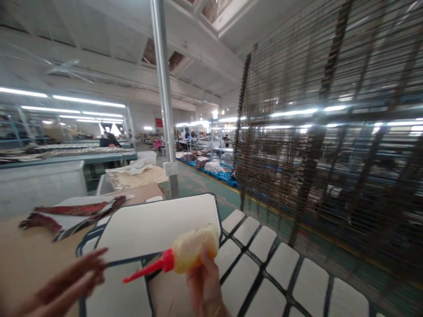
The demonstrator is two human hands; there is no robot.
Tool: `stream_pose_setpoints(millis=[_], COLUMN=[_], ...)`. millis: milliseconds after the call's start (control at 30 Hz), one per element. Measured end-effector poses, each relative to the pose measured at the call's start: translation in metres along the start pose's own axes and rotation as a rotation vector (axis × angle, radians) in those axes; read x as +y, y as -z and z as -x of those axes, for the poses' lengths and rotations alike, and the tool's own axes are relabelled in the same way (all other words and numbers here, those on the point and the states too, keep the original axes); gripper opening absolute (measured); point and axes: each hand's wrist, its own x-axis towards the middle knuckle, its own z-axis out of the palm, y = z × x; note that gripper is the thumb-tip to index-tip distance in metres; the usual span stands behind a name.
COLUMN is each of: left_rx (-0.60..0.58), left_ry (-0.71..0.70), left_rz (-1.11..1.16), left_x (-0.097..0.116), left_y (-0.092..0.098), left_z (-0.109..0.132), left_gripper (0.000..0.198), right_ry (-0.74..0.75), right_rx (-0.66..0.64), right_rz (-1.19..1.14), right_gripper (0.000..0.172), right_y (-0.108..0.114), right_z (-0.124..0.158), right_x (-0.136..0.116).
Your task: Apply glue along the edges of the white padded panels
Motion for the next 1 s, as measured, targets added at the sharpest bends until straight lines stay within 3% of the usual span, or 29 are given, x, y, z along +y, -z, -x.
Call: stream_pose_setpoints(millis=[33,67,133,233,367,500,600,733,867,1000], left_rx=[0.086,0.059,-0.046,-0.215,-0.567,-0.659,-0.649,-0.672,-0.810,-0.850], left_ry=[-0.111,-0.238,-0.469,-0.507,-0.467,-0.504,-0.424,-0.275,-0.169,-0.133], left_rz=[-0.068,-0.160,-0.348,-0.487,-0.547,-0.476,-0.375,-0.314,-0.353,-0.333], left_x=[0.025,0.050,0.093,0.120,0.107,0.090,0.080,0.075,0.082,0.092], left_y=[0.009,0.012,-0.001,-0.036,-0.058,-0.050,-0.042,-0.035,-0.030,-0.031], left_z=[-0.011,-0.024,-0.053,-0.093,-0.120,-0.131,-0.132,-0.114,-0.082,-0.058], left_gripper=[0.050,0.050,0.057,0.052,0.039,0.035,0.046,0.057,0.054,0.051], right_ry=[-0.023,-0.047,-0.088,-0.107,-0.082,-0.063,-0.068,0.229,0.411,0.471], right_rx=[-0.009,-0.019,-0.038,-0.067,-0.057,0.018,0.019,0.146,0.073,-0.034], right_rz=[0.005,0.010,0.023,0.064,0.123,0.143,0.206,0.323,0.451,0.581], right_gripper=[0.031,0.031,0.030,0.030,0.034,0.034,0.034,0.035,0.043,0.033], right_y=[0.000,0.000,0.001,0.005,0.013,0.023,0.019,-0.011,-0.038,-0.043], right_z=[0.003,0.006,0.013,0.019,0.023,0.031,0.037,0.022,-0.005,-0.013], right_x=[0.008,0.017,0.033,0.050,0.059,0.047,0.015,-0.047,-0.097,-0.126])
